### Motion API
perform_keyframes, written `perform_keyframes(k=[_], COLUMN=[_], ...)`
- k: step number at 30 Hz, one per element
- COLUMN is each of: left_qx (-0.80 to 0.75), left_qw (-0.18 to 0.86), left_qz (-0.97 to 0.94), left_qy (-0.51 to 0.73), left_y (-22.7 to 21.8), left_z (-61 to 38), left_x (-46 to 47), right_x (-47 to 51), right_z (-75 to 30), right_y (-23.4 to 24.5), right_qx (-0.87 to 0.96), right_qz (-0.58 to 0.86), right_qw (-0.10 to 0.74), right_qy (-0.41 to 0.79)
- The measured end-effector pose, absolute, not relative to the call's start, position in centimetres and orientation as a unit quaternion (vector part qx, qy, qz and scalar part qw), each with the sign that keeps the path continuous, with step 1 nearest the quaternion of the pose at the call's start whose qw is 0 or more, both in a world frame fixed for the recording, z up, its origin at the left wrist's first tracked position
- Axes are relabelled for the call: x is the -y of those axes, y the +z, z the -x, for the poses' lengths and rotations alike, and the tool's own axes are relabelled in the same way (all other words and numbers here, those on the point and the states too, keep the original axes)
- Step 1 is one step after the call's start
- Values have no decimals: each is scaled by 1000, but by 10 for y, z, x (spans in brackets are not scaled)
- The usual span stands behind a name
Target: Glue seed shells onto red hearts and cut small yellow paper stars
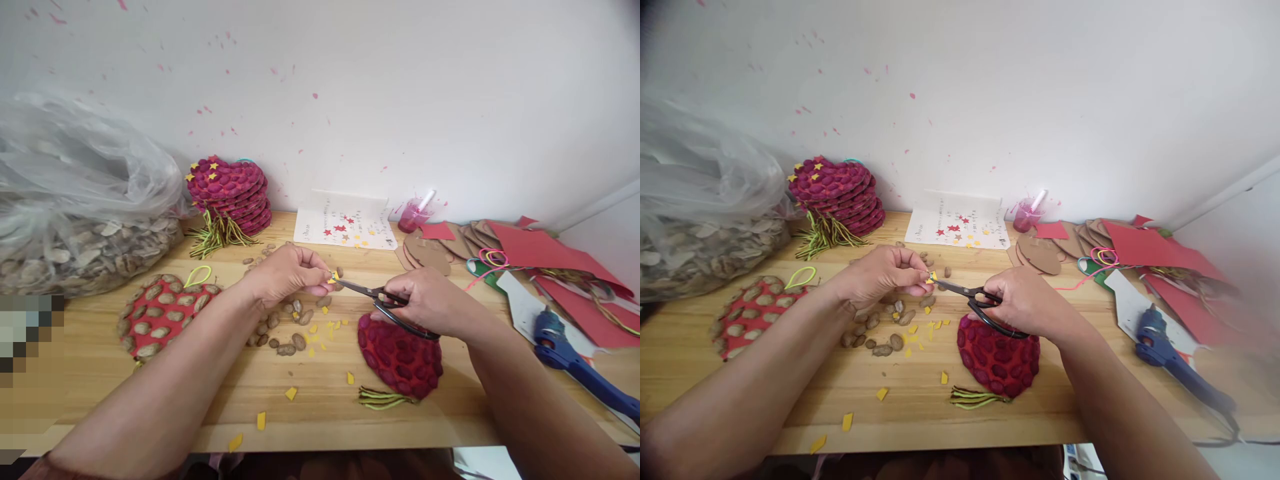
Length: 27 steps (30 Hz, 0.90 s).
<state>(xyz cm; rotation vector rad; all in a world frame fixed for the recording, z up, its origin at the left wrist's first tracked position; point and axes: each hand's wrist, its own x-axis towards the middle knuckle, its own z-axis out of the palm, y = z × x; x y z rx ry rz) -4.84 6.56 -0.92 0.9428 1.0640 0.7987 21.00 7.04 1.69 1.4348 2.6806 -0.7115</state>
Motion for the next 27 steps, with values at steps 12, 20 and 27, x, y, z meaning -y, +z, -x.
perform_keyframes(k=[12,20,27], left_qx=[-474,-466,-456], left_qw=[690,699,699], left_qz=[-411,-396,-345], left_qy=[361,371,429], left_y=[-13,-9,0], left_z=[43,50,45], left_x=[-64,-68,-64], right_x=[-70,-72,-71], right_z=[-211,-219,-212], right_y=[22,21,21], right_qx=[-875,-851,-813], right_qz=[-445,-455,-468], right_qw=[22,22,-18], right_qy=[-190,-263,-344])
